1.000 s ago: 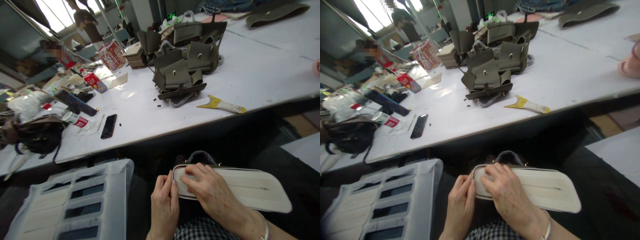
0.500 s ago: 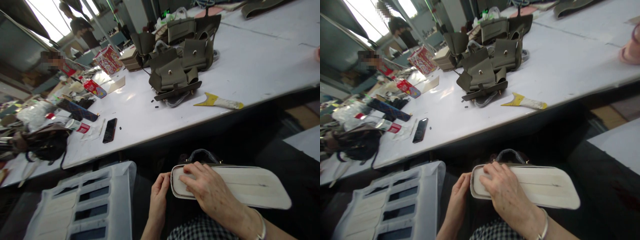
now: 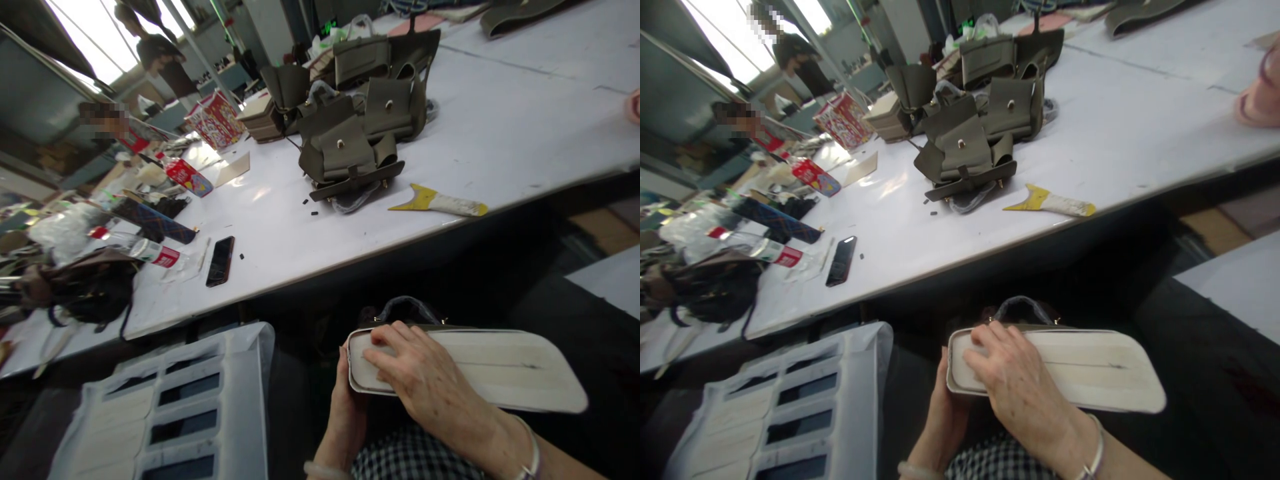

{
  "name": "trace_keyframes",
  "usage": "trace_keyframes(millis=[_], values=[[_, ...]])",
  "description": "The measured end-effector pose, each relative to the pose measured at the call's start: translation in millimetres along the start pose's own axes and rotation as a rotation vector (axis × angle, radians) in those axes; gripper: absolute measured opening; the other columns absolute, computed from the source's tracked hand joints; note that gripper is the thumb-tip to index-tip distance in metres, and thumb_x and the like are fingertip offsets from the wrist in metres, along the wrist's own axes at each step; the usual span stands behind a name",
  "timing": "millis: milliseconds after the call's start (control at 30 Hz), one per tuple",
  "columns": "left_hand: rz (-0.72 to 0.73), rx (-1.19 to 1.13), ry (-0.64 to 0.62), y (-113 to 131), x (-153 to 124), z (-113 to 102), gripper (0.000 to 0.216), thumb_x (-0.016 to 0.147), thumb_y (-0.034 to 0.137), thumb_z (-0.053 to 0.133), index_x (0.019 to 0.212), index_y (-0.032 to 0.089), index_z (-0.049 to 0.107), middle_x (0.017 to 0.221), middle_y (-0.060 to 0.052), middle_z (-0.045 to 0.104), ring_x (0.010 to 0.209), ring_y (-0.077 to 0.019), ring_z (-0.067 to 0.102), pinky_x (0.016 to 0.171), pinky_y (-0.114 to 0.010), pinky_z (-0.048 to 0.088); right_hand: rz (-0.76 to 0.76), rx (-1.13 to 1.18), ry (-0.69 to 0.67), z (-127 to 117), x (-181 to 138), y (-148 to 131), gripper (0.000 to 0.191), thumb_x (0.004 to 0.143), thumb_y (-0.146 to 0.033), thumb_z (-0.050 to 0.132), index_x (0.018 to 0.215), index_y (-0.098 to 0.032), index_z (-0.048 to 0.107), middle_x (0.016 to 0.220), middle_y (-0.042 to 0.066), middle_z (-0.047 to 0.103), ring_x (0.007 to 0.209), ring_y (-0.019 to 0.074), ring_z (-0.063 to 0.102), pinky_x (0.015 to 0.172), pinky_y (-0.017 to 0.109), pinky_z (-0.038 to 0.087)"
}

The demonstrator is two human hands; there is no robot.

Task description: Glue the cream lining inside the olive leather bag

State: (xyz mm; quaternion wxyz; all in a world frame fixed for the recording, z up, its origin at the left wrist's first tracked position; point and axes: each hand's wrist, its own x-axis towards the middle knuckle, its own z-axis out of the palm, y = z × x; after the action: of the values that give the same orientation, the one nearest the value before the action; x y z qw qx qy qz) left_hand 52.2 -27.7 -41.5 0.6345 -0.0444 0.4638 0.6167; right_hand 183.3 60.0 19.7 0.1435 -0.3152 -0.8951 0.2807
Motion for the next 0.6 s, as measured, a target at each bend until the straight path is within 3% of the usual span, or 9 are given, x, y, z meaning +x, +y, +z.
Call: trace_keyframes(millis=[267,433,600], values=[[-0.056,0.075,0.02,2.2,-3.9,0.6,0.066,0.089,0.062,0.054,0.131,0.011,0.06,0.116,-0.013,0.07,0.109,-0.0281,0.062,0.098,-0.038,0.046,-0.003,-0.011,0.027,-1.3,-0.1,-1.3,0.029,0.086,-0.006,0.062,0.106,-0.028,0.064,0.113,0.001,0.059,0.098,0.0227,0.048,0.082,0.038,0.034],[-0.028,0.074,-0.124,7.8,-0.5,-4.4,0.061,0.094,0.056,0.049,0.138,0.014,0.052,0.13,-0.013,0.064,0.118,-0.0277,0.058,0.102,-0.039,0.042,-0.016,-0.002,0.041,-2.4,0.3,-2.0,0.03,0.085,-0.005,0.063,0.105,-0.027,0.064,0.111,0.002,0.059,0.095,0.022,0.049,0.081,0.037,0.036],[0.035,0.054,-0.207,9.0,3.2,-6.0,0.05,0.097,0.048,0.047,0.136,0.018,0.054,0.139,-0.009,0.058,0.133,-0.0285,0.048,0.111,-0.039,0.034,-0.04,-0.02,0.074,-1.2,0.9,-1.6,0.032,0.083,-0.004,0.065,0.105,-0.027,0.064,0.109,0.001,0.06,0.094,0.0217,0.05,0.079,0.036,0.037]])
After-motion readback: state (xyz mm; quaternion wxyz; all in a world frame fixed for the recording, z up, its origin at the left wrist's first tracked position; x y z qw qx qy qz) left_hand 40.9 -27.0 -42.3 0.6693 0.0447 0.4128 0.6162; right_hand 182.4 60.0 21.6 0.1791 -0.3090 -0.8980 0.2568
